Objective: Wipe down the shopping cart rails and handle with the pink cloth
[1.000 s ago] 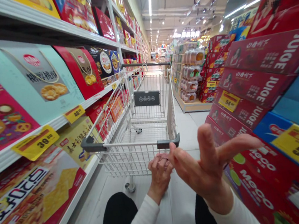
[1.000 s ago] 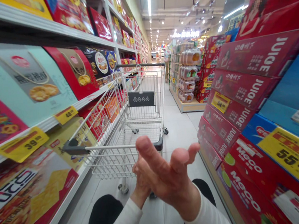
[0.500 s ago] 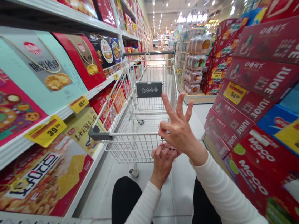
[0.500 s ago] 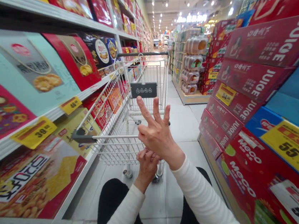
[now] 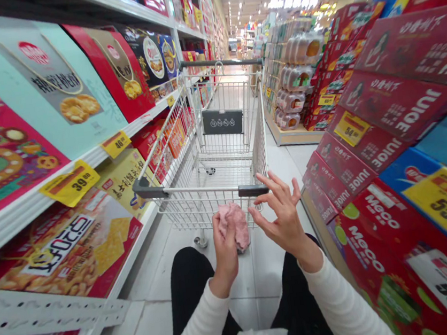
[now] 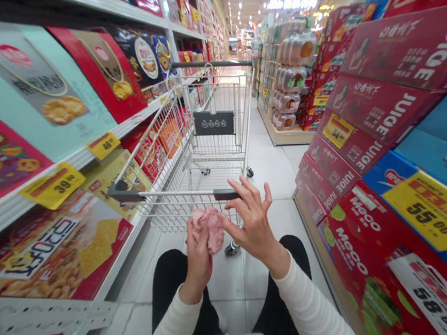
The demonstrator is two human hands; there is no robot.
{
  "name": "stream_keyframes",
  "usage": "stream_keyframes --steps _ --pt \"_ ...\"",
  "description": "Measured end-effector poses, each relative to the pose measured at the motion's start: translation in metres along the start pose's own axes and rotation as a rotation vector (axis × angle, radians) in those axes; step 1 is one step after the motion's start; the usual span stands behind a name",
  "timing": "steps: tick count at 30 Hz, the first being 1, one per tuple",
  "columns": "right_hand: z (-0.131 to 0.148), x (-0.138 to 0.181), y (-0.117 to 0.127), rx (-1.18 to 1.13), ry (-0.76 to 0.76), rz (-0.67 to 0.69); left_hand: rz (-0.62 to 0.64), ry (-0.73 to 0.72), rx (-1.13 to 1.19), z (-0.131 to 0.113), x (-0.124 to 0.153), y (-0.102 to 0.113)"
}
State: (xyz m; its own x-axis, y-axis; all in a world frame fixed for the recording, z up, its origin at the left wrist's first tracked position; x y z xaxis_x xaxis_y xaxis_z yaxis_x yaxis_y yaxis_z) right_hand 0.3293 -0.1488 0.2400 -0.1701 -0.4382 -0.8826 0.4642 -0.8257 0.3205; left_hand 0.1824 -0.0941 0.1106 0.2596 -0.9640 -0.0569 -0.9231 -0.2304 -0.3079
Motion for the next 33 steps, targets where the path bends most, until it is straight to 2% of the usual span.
stream_keyframes --steps 2,3,5,7,10,13,16,18,20,22,24,28,30,33 --pt "-0.003 0.022 0.000 -0.083 -0.101 0.107 0.037 0.348 0.185 0.008 0.013 0.002" --pt "-0.001 0.033 -0.002 -0.127 -0.126 0.171 0.071 0.467 0.242 0.009 0.021 0.001" --pt "0.005 0.052 -0.007 -0.204 -0.147 0.283 0.141 0.624 0.298 0.010 0.037 0.000" --pt "0.011 0.067 -0.011 -0.279 -0.161 0.353 0.187 0.689 0.321 0.009 0.049 0.000" --pt "0.010 0.082 -0.012 -0.401 -0.279 0.348 0.224 0.650 0.310 0.006 0.059 0.005" --pt "-0.004 0.092 -0.009 -0.486 -0.524 0.274 0.257 0.545 0.176 0.004 0.065 0.012" --pt "-0.019 0.101 -0.003 -0.506 -0.772 0.211 0.214 0.448 0.009 0.006 0.066 0.024" --pt "-0.026 0.104 0.004 -0.534 -0.897 0.155 0.198 0.391 -0.048 0.008 0.064 0.033" --pt "-0.028 0.103 0.010 -0.595 -0.975 0.099 0.252 0.329 -0.076 0.010 0.060 0.037" --pt "-0.027 0.099 0.015 -0.663 -0.993 0.073 0.347 0.264 -0.098 0.009 0.057 0.041" --pt "-0.021 0.093 0.019 -0.716 -0.945 0.105 0.417 0.221 -0.084 0.005 0.053 0.043" --pt "-0.005 0.087 0.020 -0.785 -0.851 0.231 0.454 0.157 -0.066 -0.018 0.052 0.040" --pt "0.000 0.086 0.020 -0.786 -0.842 0.257 0.407 0.173 -0.096 -0.026 0.055 0.035" --pt "0.003 0.085 0.021 -0.750 -0.831 0.251 0.222 0.230 -0.052 -0.032 0.056 0.036"
Point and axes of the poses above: each hand's wrist, its own x-axis away from the middle knuckle, its own y-axis out of the back of the hand, z = x × y, the point moved 8 cm from there along -x, towards the middle knuckle, and after that the axes turned 14 degrees about -z, right-handed, at the moved point
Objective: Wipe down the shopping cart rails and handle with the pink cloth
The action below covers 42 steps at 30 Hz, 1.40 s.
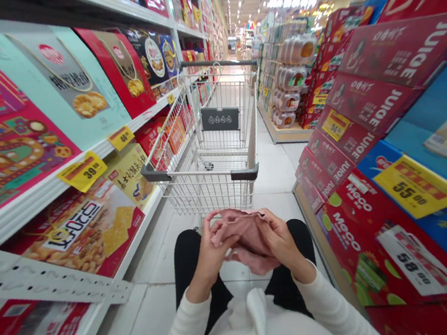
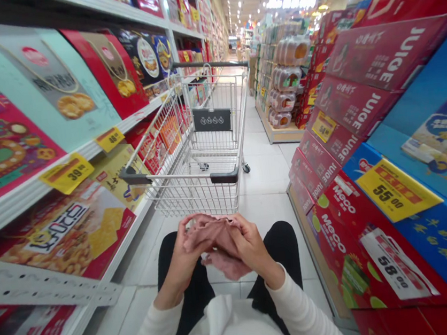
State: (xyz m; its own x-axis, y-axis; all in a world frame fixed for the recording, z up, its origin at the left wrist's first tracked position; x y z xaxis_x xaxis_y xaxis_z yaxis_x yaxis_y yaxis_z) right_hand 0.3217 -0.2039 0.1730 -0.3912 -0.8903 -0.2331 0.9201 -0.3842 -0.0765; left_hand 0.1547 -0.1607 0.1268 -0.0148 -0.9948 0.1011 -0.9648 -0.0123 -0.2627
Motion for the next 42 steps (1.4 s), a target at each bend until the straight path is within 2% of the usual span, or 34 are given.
stream_keyframes --steps 3,7,9,12,15,17,21,25,34,37,41,42 --pt "-0.001 -0.002 0.004 -0.001 -0.018 -0.053 -0.120 -0.049 0.063 -0.003 -0.001 0.004" --pt "-0.010 -0.003 0.011 -0.009 -0.080 -0.109 -0.082 -0.086 0.075 -0.002 -0.003 0.001" --pt "-0.014 -0.003 0.011 -0.018 -0.106 -0.094 0.002 -0.014 0.109 0.004 -0.002 -0.007" --pt "-0.017 -0.002 0.010 -0.043 -0.122 -0.031 0.119 0.192 0.197 0.018 0.003 -0.018" --pt "-0.018 -0.003 0.012 -0.048 -0.127 0.008 0.172 0.367 0.294 0.031 0.007 -0.023" --pt "-0.020 -0.005 0.015 -0.038 -0.122 0.006 0.168 0.406 0.338 0.034 0.005 -0.022" --pt "-0.032 -0.008 0.020 0.010 -0.130 -0.003 0.016 0.302 0.356 0.029 -0.010 -0.008" --pt "-0.047 -0.008 0.016 0.038 -0.181 0.057 -0.166 0.198 0.310 0.025 -0.020 0.008" --pt "-0.058 -0.005 0.003 -0.006 -0.170 0.089 -0.399 0.059 0.227 0.026 -0.024 0.015" --pt "-0.066 -0.004 0.001 -0.028 -0.211 0.061 -0.412 0.003 0.093 0.033 -0.031 0.020" --pt "-0.073 -0.005 0.004 -0.024 -0.241 -0.091 -0.571 -0.249 -0.227 0.028 -0.028 0.038" --pt "-0.074 -0.005 0.005 -0.010 -0.243 -0.127 -0.578 -0.274 -0.286 0.028 -0.026 0.038"
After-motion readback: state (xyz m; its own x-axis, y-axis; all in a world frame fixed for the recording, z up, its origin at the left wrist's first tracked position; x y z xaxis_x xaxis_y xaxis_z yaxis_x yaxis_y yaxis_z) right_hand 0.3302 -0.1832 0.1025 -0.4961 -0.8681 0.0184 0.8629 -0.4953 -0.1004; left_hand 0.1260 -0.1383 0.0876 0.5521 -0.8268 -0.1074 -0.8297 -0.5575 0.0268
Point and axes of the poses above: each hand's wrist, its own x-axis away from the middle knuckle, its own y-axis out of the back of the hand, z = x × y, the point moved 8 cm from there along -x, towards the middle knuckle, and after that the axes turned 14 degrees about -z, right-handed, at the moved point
